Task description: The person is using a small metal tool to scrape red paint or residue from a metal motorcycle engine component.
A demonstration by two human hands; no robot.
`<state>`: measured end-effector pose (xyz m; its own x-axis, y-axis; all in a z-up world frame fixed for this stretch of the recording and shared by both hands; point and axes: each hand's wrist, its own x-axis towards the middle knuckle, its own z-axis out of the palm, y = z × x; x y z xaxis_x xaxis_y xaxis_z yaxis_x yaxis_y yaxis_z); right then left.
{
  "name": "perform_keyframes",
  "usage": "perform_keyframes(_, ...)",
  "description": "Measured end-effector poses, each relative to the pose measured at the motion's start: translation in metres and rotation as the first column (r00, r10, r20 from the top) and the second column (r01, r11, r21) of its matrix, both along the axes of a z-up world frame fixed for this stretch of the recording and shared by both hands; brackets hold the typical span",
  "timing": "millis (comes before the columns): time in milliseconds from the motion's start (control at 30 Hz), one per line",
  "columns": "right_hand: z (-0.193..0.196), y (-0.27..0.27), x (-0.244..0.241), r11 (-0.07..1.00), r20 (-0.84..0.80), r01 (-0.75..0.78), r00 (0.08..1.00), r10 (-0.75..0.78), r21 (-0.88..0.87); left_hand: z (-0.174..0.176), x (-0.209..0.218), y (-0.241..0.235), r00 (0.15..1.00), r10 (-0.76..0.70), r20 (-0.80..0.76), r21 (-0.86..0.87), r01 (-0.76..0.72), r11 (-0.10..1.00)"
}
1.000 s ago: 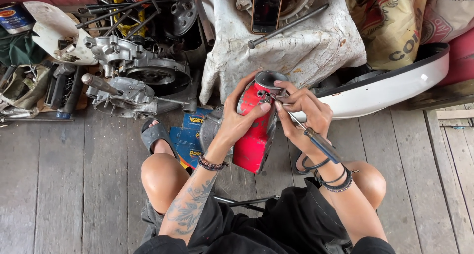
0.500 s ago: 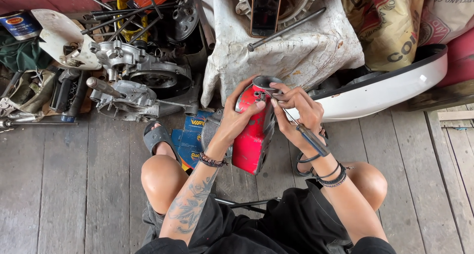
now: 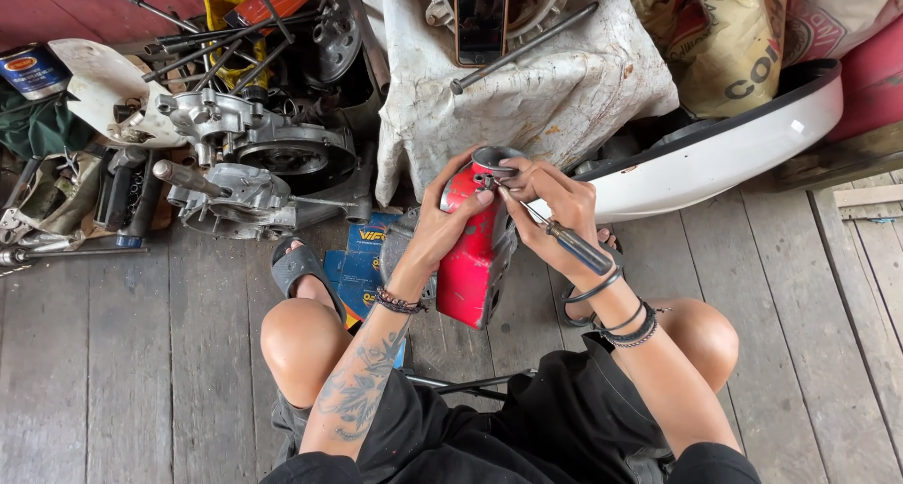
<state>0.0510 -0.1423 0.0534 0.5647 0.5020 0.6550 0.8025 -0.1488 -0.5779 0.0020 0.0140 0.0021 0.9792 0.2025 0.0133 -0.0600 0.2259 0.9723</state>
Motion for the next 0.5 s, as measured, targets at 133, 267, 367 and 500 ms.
perform_keyframes(133,-0.005,0.001,0.003,0.999,0.034,0.029,0.999,-0.03,0.025,0.001,0.0,0.0,1.0,0.0,0.003,-0.012,0.0,1.0)
perform_keyframes(267,-0.003,-0.006,0.011,0.999,-0.106,-0.048,0.993,0.047,-0.007,-0.008,0.003,0.004,1.0,-0.006,0.023,0.014,0.005,1.0)
perform_keyframes(367,0.003,-0.007,0.012,0.997,-0.16,-0.075,0.984,0.074,-0.003,-0.007,0.006,0.003,1.0,-0.01,0.026,0.023,0.009,1.0)
perform_keyframes(500,-0.01,-0.006,0.009,0.998,-0.157,-0.007,0.987,0.016,0.06,-0.011,0.005,0.003,0.999,-0.017,0.03,0.053,0.015,0.998)
